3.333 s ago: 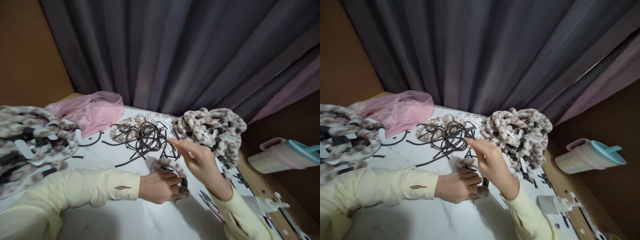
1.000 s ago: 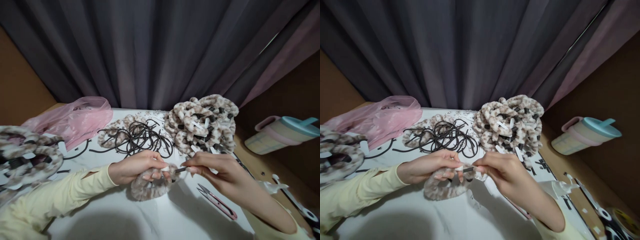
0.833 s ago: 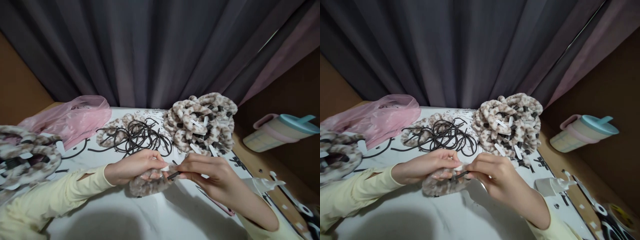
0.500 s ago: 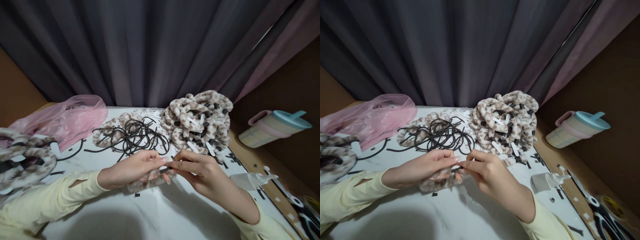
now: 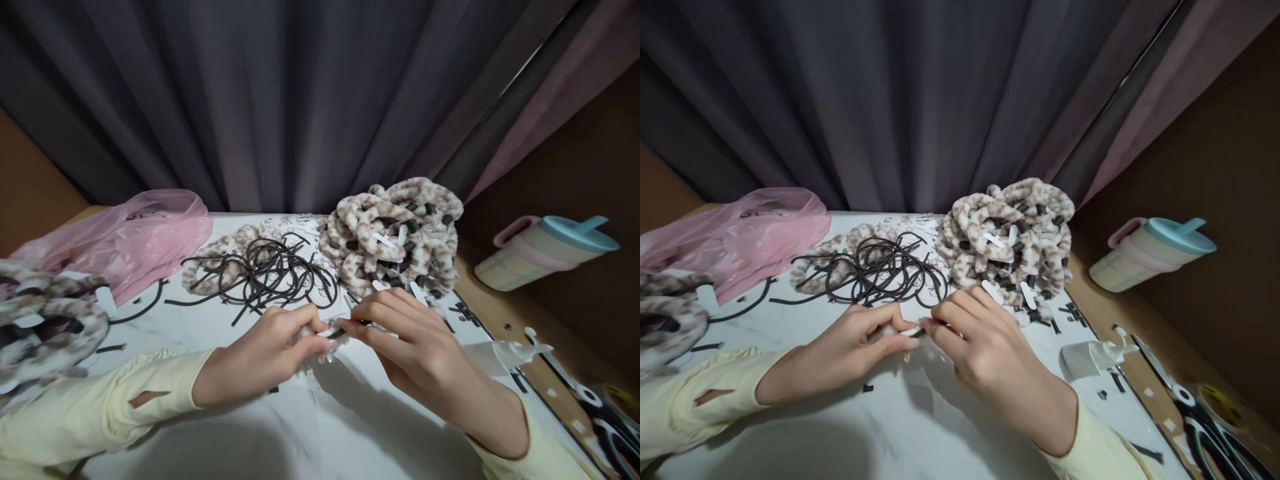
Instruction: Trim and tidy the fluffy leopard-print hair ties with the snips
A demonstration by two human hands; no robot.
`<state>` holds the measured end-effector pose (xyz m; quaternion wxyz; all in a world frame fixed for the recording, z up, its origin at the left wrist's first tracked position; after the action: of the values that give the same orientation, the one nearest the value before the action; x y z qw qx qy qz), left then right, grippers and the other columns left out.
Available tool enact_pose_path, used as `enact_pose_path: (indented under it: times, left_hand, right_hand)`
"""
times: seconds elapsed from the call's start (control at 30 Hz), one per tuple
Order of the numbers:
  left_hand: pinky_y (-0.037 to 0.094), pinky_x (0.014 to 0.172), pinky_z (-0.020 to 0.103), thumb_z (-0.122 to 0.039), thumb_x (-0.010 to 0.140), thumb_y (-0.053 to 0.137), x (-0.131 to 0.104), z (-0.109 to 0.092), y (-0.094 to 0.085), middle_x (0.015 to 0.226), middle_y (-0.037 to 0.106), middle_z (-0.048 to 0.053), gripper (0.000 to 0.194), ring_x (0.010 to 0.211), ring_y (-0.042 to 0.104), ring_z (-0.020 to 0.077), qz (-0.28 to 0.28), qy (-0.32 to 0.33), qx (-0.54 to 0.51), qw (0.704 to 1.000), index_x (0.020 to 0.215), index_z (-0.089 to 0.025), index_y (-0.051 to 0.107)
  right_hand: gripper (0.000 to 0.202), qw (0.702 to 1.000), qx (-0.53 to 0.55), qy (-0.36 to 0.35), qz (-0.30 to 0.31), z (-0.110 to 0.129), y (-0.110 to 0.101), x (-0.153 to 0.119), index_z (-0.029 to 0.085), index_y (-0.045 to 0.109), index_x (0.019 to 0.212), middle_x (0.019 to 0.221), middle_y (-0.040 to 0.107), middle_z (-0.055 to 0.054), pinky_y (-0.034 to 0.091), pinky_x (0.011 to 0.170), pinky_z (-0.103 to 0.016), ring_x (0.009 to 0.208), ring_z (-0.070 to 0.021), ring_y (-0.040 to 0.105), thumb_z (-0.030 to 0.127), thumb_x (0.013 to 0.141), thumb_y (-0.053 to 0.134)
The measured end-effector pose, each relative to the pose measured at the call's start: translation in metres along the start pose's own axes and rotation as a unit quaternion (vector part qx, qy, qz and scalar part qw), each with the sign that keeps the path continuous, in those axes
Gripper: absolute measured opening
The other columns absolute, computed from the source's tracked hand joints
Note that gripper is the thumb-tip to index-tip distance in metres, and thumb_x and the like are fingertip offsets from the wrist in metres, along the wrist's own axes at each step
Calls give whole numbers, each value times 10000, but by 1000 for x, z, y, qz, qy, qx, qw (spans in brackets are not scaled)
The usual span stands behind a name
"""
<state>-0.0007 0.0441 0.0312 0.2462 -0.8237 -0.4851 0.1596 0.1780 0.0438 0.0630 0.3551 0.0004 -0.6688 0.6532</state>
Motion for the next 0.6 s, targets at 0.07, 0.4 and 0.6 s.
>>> enact_pose_path:
  times: [0.07,0.4,0.6]
  left_hand:
    - [361,544,153,-216,863,466,-2,0,3,656,552,-46,159,547,459,60,-13,60,40,997,712,-168,481]
    - [477,616,164,-175,892,428,-15,-4,9,815,632,6,29,710,637,113,-76,236,145,958,891,-190,403]
    - [505,673,155,-171,908,388,-15,-8,9,892,649,38,170,728,646,100,-65,305,142,940,1077,-167,390]
  right_hand:
    - [214,999,-40,-31,-13,4,-1,1,103,621,854,820,630,-89,372,666,-344,788,-189,508,73,886,412]
    - [210,998,-27,-56,-25,-2,7,4,83,624,948,985,628,-127,374,644,-332,830,-190,489,122,906,422]
    - [237,995,94,-22,-20,-4,16,3,106,635,943,970,607,-138,413,630,-317,779,-174,491,148,911,404]
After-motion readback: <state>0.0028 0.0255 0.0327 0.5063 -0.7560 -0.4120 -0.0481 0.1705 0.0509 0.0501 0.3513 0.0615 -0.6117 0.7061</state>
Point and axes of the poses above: each hand's wrist, its own x-axis towards the middle knuckle, its own y-axis out of the palm, z = x × y, the point moved 2 cm from there along x, towards the middle knuckle
